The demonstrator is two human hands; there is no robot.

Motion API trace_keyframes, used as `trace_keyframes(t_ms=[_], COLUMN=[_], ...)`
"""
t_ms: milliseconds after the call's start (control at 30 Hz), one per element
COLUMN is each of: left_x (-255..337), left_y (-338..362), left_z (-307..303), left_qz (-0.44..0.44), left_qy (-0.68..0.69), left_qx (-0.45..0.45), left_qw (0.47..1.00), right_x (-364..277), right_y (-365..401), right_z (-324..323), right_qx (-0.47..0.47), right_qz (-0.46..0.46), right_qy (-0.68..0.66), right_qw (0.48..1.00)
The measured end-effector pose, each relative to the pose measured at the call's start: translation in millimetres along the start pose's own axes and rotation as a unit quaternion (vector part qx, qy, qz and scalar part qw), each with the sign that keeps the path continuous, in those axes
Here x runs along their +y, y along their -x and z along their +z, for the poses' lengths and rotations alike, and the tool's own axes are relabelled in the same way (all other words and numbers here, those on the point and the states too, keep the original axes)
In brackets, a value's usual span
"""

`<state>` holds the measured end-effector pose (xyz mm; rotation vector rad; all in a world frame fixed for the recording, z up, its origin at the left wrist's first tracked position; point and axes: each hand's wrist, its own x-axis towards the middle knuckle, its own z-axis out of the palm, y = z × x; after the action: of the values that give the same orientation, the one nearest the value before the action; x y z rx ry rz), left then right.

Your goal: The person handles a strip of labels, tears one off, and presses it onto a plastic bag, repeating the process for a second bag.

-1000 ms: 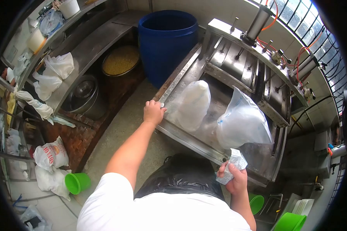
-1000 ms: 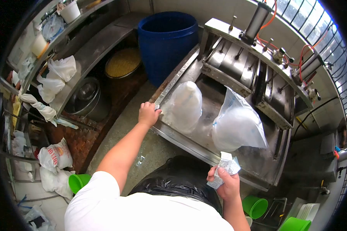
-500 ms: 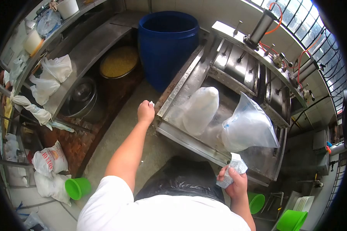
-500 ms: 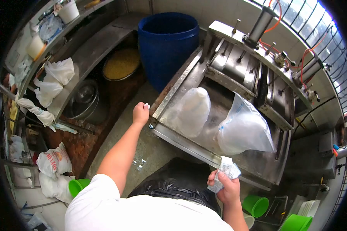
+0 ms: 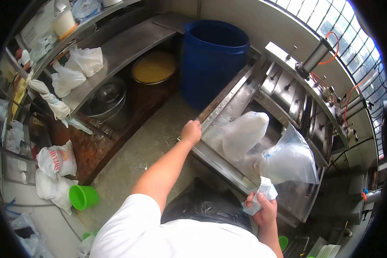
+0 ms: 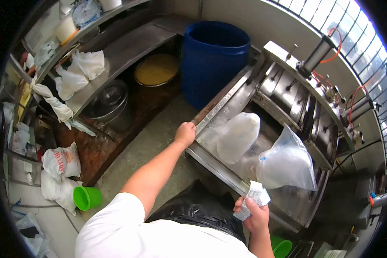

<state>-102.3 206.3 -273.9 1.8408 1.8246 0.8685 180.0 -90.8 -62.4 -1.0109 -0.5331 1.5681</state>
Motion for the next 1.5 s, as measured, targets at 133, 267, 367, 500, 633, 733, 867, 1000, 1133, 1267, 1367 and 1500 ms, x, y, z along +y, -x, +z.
trace_keyframes(t_ms=[133, 267, 367, 500, 633, 733, 867, 1000, 1133, 1267, 1367, 1500], left_x=[-2.8, 0.5, 11.8, 16.5, 17.8, 17.3, 27.8, 12.8, -23.6, -66.1, -70.6, -68.2], left_y=[11.8, 21.7, 30.7, 48.9, 70.2, 77.1, 77.4, 84.5, 118.4, 172.8, 213.5, 256.9], left_z=[0.5, -5.9, -18.1, -25.9, -30.9, -31.5, -37.8, -36.1, -34.0, -46.3, -80.2, -107.2], left_qz=[0.073, 0.078, 0.091, 0.118, 0.1, 0.155, 0.129, 0.182, 0.071, -0.017, -0.111, -0.184], left_qy=[-0.059, -0.081, -0.075, -0.151, -0.232, -0.236, -0.207, -0.115, 0.053, 0.078, 0.042, 0.015], left_qx=[0.019, 0.002, -0.026, -0.061, -0.104, -0.055, -0.071, -0.015, -0.036, -0.056, -0.048, -0.035], left_qw=[0.995, 0.994, 0.993, 0.98, 0.962, 0.958, 0.967, 0.977, 0.995, 0.995, 0.992, 0.982], right_x=[-2.1, -3.9, -4.2, -5.5, -7.4, -9.1, -8.7, -3.4, 8.3, 14.9, 16.0, 13.1], right_y=[1.7, 4.0, 4.7, 3.1, 2.7, 1.6, -1.4, -7.5, -18.5, -25.7, -31.3, -38.4], right_z=[2.6, 4.6, -1.7, -7.9, -9.8, -12.9, -8.0, 5.8, 14.3, 30.3, 31.9, 24.2], right_qx=[0.011, 0.028, 0.025, 0.018, 0.01, 0.008, 0.01, 0.005, -0.024, -0.057, -0.082, -0.127], right_qz=[-0.008, -0.019, -0.028, -0.025, -0.015, -0.007, 0.011, -0.002, 0.021, 0.016, 0.019, 0.081], right_qy=[0.005, 0.008, 0.014, 0.016, 0.014, 0.016, 0.004, 0.039, 0.026, 0.025, 0.046, 0.043], right_qw=[1.0, 0.999, 0.999, 0.999, 1.0, 1.0, 1.0, 0.999, 0.999, 0.998, 0.995, 0.988])
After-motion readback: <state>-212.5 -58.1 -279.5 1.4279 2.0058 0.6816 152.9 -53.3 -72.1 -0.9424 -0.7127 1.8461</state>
